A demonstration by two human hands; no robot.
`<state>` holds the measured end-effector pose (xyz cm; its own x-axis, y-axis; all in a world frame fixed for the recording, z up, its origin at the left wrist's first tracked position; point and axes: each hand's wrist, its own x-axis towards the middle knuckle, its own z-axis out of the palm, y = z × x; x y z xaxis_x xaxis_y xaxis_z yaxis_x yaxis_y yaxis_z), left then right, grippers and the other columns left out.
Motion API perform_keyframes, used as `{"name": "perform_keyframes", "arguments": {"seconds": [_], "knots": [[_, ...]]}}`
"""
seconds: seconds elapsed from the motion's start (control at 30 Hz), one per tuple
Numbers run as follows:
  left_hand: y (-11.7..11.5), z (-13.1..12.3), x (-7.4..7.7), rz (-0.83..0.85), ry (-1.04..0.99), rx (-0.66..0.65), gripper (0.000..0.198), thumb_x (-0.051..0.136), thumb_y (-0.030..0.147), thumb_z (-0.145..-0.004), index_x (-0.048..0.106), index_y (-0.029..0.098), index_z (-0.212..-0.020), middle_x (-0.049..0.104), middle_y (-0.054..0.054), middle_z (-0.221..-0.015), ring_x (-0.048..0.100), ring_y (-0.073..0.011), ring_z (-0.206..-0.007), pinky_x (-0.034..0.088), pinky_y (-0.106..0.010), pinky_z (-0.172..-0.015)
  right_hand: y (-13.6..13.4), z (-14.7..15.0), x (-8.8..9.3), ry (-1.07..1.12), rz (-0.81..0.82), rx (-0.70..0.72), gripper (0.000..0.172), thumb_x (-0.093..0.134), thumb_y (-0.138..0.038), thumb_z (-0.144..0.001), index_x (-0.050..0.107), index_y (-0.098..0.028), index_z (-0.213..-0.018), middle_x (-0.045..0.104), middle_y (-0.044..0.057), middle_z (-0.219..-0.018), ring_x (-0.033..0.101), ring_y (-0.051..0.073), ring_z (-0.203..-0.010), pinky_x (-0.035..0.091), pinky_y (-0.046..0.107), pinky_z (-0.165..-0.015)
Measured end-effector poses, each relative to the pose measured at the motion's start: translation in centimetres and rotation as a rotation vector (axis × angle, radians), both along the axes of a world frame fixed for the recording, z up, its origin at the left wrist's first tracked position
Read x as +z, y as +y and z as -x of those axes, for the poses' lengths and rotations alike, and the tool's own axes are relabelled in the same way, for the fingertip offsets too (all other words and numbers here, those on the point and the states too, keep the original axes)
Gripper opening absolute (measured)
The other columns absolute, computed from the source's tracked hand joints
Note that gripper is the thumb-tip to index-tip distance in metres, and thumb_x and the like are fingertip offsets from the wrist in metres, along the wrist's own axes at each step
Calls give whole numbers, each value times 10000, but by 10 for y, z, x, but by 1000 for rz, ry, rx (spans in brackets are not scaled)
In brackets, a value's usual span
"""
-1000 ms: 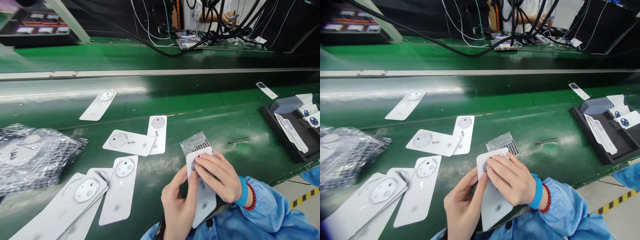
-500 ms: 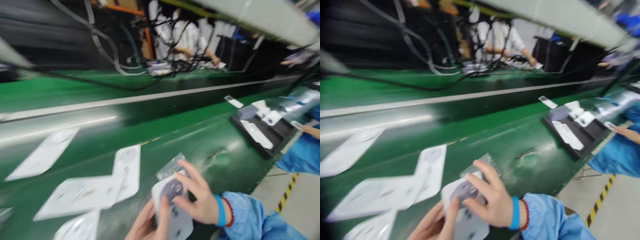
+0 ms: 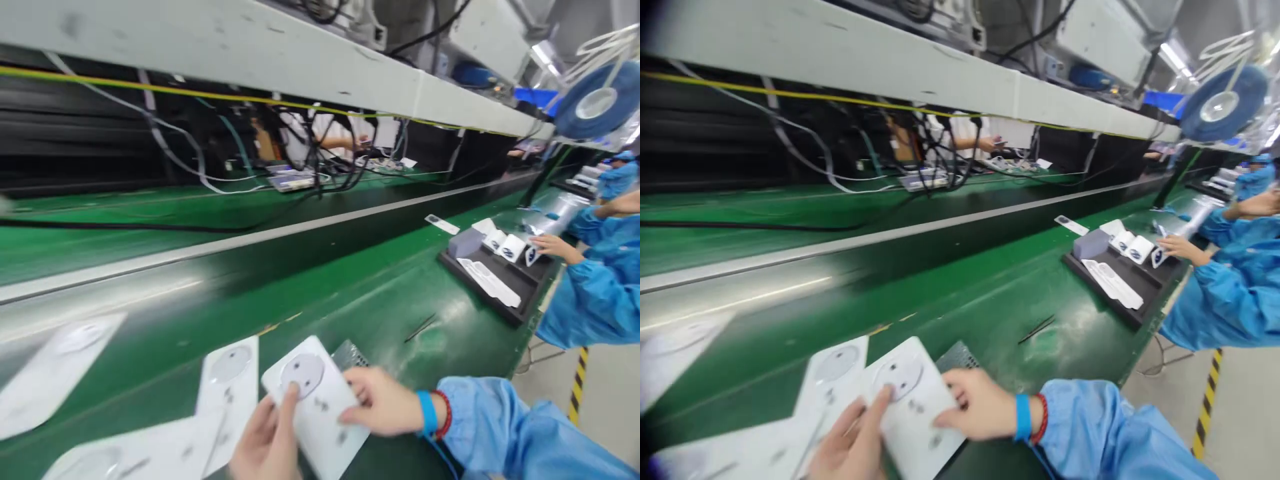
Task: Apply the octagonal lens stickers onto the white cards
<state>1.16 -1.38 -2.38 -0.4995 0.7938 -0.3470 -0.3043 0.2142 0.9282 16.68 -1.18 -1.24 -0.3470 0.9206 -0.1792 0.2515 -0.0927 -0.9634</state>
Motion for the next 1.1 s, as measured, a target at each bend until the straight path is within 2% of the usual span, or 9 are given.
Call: {"name": "perform_keyframes", "arguments": {"seconds": [0.17,0.27,0.33,0.43,0.6,0.67,0.77,0.87,1.1], "knots": [[-3,-3,10,-116,-41,-90,564,679,497,-713,613,185,-1179,656,-138,-1263,657,-264,-1058,521,-370,-858,120,-40,32,-155,-174,-127,289,652,-325,-895,623,-111,-1086,714,74,-974,703,171,-806,594,322,-709],[-9,5,7,-98,110,-155,483,656,484,-706,652,146,-1052,702,-173,-1153,679,-272,-986,517,-414,-883,191,-65,54,-276,-265,-227,305,593,-339,-949,583,-151,-1189,627,78,-1166,648,196,-983,564,397,-836],[-11,12,3,-79,164,-190,422,651,466,-690,677,140,-956,731,-174,-1055,684,-280,-966,508,-430,-903,210,-73,61,-349,-329,-248,336,586,-335,-951,565,-160,-1237,584,105,-1261,607,235,-1095,516,460,-934],[-10,21,0,-32,191,-203,381,648,451,-668,690,142,-889,741,-169,-997,684,-283,-947,507,-432,-896,177,-68,50,-418,-402,-171,368,604,-335,-928,589,-162,-1253,564,154,-1336,545,281,-1227,406,496,-1078],[-11,22,-2,38,241,-260,370,607,462,-675,685,161,-876,742,-138,-949,680,-259,-874,518,-382,-805,38,-46,-10,-554,-637,346,683,757,-474,-779,520,-229,-1370,479,117,-1473,422,311,-1377,351,523,-1142],[-14,17,2,68,277,-314,312,623,456,-674,689,176,-796,738,-107,-850,670,-246,-798,507,-356,-748,3,-46,-28,-633,-749,431,516,683,-420,-865,559,-227,-1327,500,123,-1455,448,296,-1365,393,533,-1109],[-20,7,11,103,339,-381,265,655,459,-705,648,204,-636,663,-37,-641,597,-200,-626,458,-318,-649,-7,-48,-39,-644,-849,373,267,557,-287,-961,640,-226,-1208,590,109,-1368,528,241,-1302,444,490,-1080],[-22,-2,17,105,334,-431,340,684,483,-717,598,208,-538,579,-3,-520,519,-166,-529,423,-296,-588,1,-47,-35,-575,-904,269,272,508,-245,-982,629,-200,-1221,628,121,-1315,561,223,-1264,473,467,-1058],[-18,-9,9,47,25,-504,362,689,487,-711,711,145,-827,770,-125,-873,723,-250,-839,550,-335,-776,-8,-36,-23,-347,-834,201,381,562,-352,-955,593,-176,-1291,619,150,-1295,579,241,-1201,519,447,-1002]]}}
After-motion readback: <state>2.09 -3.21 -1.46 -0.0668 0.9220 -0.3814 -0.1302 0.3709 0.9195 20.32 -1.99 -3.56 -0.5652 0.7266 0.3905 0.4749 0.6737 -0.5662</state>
